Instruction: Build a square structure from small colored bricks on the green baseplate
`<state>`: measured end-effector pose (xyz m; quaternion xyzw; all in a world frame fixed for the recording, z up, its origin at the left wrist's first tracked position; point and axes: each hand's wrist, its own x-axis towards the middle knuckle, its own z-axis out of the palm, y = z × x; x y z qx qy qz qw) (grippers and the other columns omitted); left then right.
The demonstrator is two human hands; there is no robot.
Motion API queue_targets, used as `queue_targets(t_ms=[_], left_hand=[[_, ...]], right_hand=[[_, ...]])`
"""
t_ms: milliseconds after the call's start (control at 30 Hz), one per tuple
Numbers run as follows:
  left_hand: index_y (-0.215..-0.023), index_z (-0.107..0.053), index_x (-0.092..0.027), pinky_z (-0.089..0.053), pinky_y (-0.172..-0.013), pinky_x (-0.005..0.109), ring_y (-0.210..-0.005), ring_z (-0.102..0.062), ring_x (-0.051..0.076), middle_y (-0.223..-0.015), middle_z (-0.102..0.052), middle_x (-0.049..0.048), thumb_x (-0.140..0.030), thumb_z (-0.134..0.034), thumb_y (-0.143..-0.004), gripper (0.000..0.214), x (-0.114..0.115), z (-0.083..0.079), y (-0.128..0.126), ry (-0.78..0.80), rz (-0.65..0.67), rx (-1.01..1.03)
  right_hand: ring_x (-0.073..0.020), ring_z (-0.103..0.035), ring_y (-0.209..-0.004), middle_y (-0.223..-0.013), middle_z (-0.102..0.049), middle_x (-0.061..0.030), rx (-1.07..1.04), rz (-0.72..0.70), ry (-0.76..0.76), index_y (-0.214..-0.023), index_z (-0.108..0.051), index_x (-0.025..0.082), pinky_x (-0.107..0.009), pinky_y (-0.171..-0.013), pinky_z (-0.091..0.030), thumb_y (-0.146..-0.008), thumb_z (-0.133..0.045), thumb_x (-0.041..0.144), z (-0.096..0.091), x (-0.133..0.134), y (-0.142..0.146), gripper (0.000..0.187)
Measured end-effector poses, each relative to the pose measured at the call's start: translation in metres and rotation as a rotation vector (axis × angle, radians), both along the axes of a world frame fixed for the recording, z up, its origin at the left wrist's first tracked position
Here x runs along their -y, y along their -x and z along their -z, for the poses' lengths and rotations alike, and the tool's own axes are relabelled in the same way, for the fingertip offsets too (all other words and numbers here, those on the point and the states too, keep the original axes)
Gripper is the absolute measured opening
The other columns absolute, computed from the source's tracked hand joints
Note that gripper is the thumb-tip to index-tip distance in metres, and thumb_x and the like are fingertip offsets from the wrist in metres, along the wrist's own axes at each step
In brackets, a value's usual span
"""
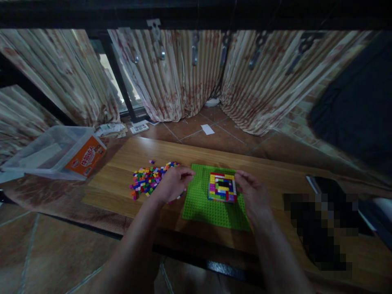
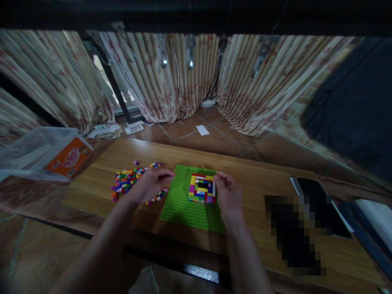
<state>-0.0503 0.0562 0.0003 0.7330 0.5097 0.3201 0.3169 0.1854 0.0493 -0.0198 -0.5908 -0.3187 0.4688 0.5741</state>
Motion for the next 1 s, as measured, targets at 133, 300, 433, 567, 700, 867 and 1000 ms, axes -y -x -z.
queue_targets(t_ms=[133,300,433,567,700,867,1000], left_hand=[[-0.084,-0.072,-0.017,-0.049,-0.068,0.024,-0.073,-0.064,0.015,-0.077,-0.071,0.0020,-0.020,-0.058,-0.083,0.014,0.005,0.006,-0.025,0.043,-0.005,0.174],[-0.081,-0.072,-0.017,-0.049,-0.069,0.025,-0.073,-0.064,0.015,-0.077,-0.071,0.0024,-0.023,-0.061,-0.082,0.012,0.008,0.013,-0.053,0.055,-0.071,0.320],[-0.080,-0.074,-0.017,-0.049,-0.066,0.025,-0.070,-0.063,0.014,-0.076,-0.070,0.0020,-0.026,-0.064,-0.081,0.013,0.006,0.020,-0.067,0.083,-0.120,0.394],[-0.081,-0.076,-0.018,-0.050,-0.069,0.025,-0.072,-0.062,0.014,-0.077,-0.070,0.0024,-0.025,-0.066,-0.079,0.012,0.004,0.026,-0.073,0.072,-0.167,0.372],[-0.078,-0.075,-0.018,-0.050,-0.070,0.025,-0.074,-0.063,0.015,-0.078,-0.072,0.0022,-0.024,-0.068,-0.077,0.010,0.004,0.028,-0.076,0.118,-0.198,0.422],[-0.076,-0.074,-0.018,-0.051,-0.068,0.025,-0.071,-0.064,0.014,-0.079,-0.073,0.0010,-0.026,-0.069,-0.075,0.010,0.004,0.031,-0.078,0.177,-0.227,0.483],[-0.077,-0.074,-0.018,-0.050,-0.065,0.024,-0.067,-0.063,0.013,-0.073,-0.072,-0.0003,-0.028,-0.068,-0.077,0.012,0.004,0.033,-0.077,0.186,-0.199,0.494]], right_hand=[[-0.0208,-0.067,-0.077,-0.084,-0.072,-0.0039,0.009,0.005,-0.016,-0.087,-0.070,0.019,-0.036,-0.074,-0.052,-0.062,-0.076,0.039,0.001,-0.001,0.001,0.034],[-0.0194,-0.066,-0.074,-0.083,-0.072,-0.0040,0.039,-0.003,-0.023,-0.086,-0.070,0.018,-0.036,-0.074,-0.050,-0.062,-0.075,0.040,0.000,-0.001,0.001,0.033],[-0.0195,-0.065,-0.075,-0.084,-0.072,-0.0043,0.031,-0.011,-0.016,-0.088,-0.070,0.018,-0.036,-0.075,-0.050,-0.062,-0.075,0.039,-0.002,0.000,0.000,0.034],[-0.0207,-0.066,-0.077,-0.086,-0.072,-0.0051,0.051,-0.006,-0.010,-0.089,-0.070,0.018,-0.037,-0.076,-0.051,-0.062,-0.075,0.040,-0.001,0.000,0.000,0.035],[-0.0218,-0.067,-0.080,-0.089,-0.073,-0.0063,0.040,-0.009,-0.022,-0.090,-0.070,0.018,-0.039,-0.079,-0.052,-0.063,-0.075,0.040,0.001,0.000,-0.001,0.036],[-0.0224,-0.067,-0.080,-0.088,-0.073,-0.0069,0.065,-0.012,-0.011,-0.090,-0.071,0.017,-0.039,-0.079,-0.051,-0.062,-0.076,0.042,0.001,-0.001,-0.002,0.038],[-0.0212,-0.066,-0.079,-0.085,-0.072,-0.0059,0.065,0.002,-0.023,-0.088,-0.071,0.017,-0.037,-0.077,-0.051,-0.061,-0.075,0.042,0.001,-0.001,-0.002,0.037]])
